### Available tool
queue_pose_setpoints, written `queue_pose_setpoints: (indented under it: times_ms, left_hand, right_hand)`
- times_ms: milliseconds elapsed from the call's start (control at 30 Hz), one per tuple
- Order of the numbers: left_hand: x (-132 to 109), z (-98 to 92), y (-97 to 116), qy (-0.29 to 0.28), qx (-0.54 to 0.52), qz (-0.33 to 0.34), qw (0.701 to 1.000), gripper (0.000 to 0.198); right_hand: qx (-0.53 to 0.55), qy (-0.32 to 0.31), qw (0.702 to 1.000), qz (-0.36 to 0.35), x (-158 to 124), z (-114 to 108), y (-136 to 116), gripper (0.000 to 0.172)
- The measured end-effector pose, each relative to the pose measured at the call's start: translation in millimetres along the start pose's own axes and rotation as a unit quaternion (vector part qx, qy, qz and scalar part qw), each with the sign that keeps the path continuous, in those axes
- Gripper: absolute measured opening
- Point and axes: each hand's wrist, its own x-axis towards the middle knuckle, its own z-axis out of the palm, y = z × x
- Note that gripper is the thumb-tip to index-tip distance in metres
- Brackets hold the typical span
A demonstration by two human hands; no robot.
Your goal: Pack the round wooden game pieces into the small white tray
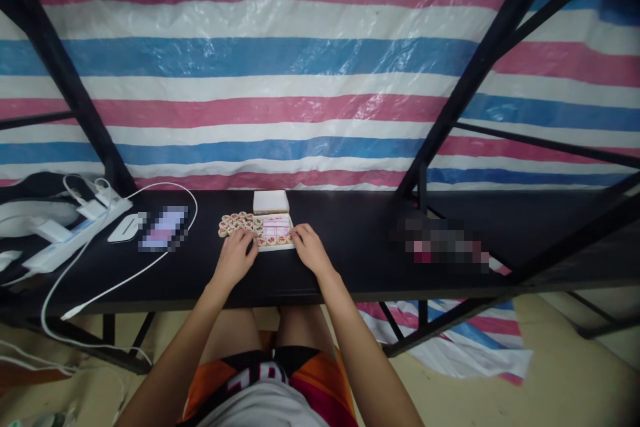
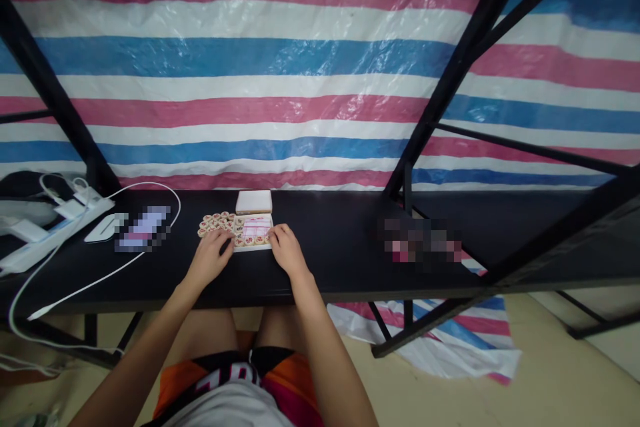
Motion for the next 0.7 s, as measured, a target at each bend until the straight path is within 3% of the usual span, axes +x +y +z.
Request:
queue_pose_setpoints:
  times_ms: [133,200,500,700]
  left_hand:
    - [-3.1,-2.5,-7.0,0.035,0.106,-0.148,0.983,0.026]
    - [-4.4,-2.0,-8.6,0.030,0.146,-0.173,0.974,0.032]
    - [-2.0,4.3,-6.8,-0.048,0.173,-0.034,0.983,0.039]
    - [-1.8,2.4,-7.9,-0.051,0.155,-0.025,0.986,0.028]
  right_hand:
    - [0.008,0.000,1.000,-0.003,0.7,0.1,1.8,0.023]
    - [0.010,0.001,1.000,-0.001,0.9,0.4,2.1,0.023]
    - [0.017,0.001,1.000,0.008,0.9,0.8,2.8,0.022]
    - [0.013,0.002,1.000,0.002,1.3,2.1,3.5,0.022]
